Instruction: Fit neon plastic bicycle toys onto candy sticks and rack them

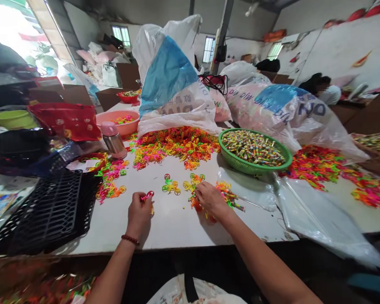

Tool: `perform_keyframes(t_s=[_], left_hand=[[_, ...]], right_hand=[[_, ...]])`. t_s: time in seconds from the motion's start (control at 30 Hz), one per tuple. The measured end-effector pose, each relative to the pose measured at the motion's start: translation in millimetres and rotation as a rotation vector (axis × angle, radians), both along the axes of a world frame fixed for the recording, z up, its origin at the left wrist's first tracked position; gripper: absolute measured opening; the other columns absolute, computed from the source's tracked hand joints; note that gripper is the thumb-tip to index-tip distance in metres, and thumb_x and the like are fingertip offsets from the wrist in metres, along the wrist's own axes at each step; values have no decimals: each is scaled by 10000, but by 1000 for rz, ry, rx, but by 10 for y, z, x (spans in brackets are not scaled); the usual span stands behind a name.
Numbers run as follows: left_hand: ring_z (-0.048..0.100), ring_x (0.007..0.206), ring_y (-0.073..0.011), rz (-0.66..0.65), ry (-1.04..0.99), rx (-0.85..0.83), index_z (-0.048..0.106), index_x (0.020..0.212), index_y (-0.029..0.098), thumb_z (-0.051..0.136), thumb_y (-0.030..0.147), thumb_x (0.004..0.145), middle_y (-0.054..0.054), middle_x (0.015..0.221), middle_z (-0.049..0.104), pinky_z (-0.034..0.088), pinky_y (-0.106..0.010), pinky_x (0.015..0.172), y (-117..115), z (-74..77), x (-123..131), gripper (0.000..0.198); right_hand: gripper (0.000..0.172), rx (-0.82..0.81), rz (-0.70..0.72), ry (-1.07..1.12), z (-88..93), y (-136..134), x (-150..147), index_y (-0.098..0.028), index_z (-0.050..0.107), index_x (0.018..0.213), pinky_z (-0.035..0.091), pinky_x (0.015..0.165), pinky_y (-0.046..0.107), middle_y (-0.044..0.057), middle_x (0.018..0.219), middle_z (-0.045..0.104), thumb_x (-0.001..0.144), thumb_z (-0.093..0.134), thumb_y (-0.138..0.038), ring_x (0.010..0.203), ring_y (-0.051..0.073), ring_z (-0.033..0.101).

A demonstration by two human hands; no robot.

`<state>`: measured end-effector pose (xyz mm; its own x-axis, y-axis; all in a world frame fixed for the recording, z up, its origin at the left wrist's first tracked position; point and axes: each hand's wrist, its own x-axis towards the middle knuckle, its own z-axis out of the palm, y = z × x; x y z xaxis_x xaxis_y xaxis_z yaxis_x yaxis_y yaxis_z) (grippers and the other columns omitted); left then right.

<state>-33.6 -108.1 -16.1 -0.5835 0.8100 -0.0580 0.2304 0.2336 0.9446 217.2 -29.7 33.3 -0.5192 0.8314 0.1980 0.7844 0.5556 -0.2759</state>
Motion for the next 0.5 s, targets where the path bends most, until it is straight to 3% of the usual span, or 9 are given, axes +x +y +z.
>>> perform_keyframes(t_s=[0.1, 0.2, 0.37, 0.5], left_hand=[[636, 595, -159, 51, -377, 105, 466, 978, 216, 638, 476, 718, 8, 766, 617, 487, -273, 511, -20, -34, 42, 405], [588, 523, -123, 63, -465, 110, 485, 956, 210, 660, 475, 704, 15, 766, 616, 461, -241, 457, 6, -109, 15, 405], [554, 512, -119, 114, -297, 49, 523, 976, 220, 592, 464, 785, -5, 778, 655, 441, -239, 456, 56, -172, 6, 317], [595, 564, -161, 142, -43, 27, 529, 1040, 215, 522, 478, 845, -33, 806, 681, 458, -278, 511, 127, -213, 5, 327]], right_hand=[[240, -75, -83, -110, 88, 401, -11, -172, 657, 938, 415, 814, 272, 98, 972, 659, 962, 430, -246, 881, 185, 584], [248, -111, -133, -151, 128, 852, 15, -161, 672, 910, 398, 782, 267, 109, 968, 677, 948, 446, -256, 877, 191, 596], [240, -160, -187, -149, 93, 1381, -97, -135, 679, 1008, 403, 766, 267, 132, 998, 690, 904, 473, -203, 905, 215, 605], [285, -234, -80, -91, -22, 1395, -364, -146, 689, 1041, 424, 763, 251, 102, 998, 705, 787, 563, -114, 886, 208, 617]])
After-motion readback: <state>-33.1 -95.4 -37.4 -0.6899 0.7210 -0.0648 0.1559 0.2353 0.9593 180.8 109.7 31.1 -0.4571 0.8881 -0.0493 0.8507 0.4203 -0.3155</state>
